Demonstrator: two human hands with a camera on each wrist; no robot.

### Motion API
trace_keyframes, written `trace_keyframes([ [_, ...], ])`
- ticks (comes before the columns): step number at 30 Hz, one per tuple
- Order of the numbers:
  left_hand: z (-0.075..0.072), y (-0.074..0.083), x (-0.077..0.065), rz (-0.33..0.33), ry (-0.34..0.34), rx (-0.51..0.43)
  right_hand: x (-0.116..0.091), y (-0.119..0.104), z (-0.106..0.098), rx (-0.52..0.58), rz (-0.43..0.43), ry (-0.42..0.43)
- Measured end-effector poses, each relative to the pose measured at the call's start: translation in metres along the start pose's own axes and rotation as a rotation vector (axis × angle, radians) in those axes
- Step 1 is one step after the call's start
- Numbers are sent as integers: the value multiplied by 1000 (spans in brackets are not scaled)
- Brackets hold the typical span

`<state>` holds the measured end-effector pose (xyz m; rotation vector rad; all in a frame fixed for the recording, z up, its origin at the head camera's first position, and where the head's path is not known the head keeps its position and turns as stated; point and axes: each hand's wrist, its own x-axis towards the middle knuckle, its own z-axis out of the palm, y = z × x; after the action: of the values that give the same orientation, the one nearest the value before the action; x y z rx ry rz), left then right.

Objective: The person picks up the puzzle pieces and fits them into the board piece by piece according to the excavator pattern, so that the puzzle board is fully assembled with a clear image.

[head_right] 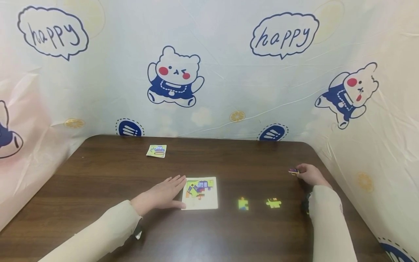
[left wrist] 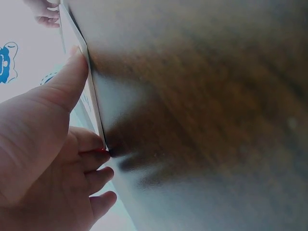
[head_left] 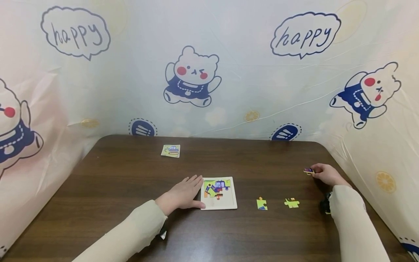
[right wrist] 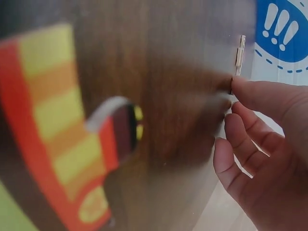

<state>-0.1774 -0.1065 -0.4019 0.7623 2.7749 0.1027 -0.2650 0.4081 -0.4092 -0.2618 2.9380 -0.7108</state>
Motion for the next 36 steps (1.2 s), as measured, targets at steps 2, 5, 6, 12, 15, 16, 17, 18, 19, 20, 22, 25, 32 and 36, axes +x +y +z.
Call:
trace_keyframes([
  [2,0,0,0,0,2,1,0,1,0,-5,-6,16],
  [5,-1,0,0,4,4,0,0,3,2,-11,-17,27],
  [6,-1,0,0,5,5,-2,0,4,2,-11,-18,30],
  [12,1,-1,1,11,6,6,0,5,3,-1,-27,43],
  [15,2,-1,2,12,7,11,0,2,3,-1,-22,42],
  [16,2,-1,2,12,8,13,1,1,3,-2,-23,39],
  [17,2,-2,2,12,8,14,1,-1,3,-1,-20,37],
  [18,2,-2,2,13,9,15,1,-4,3,1,-18,37],
  [19,2,-2,2,14,9,18,2,-7,3,5,-18,38],
  [20,2,-2,2,15,9,20,3,-10,3,10,-20,41],
  [22,3,-3,2,16,10,22,5,-18,4,20,-29,47],
  [25,2,-3,2,17,10,26,10,-34,5,33,-64,69],
  [32,2,-2,2,18,10,19,19,-82,8,30,-191,114],
  [36,2,-2,2,17,10,21,20,-111,12,55,-248,97],
])
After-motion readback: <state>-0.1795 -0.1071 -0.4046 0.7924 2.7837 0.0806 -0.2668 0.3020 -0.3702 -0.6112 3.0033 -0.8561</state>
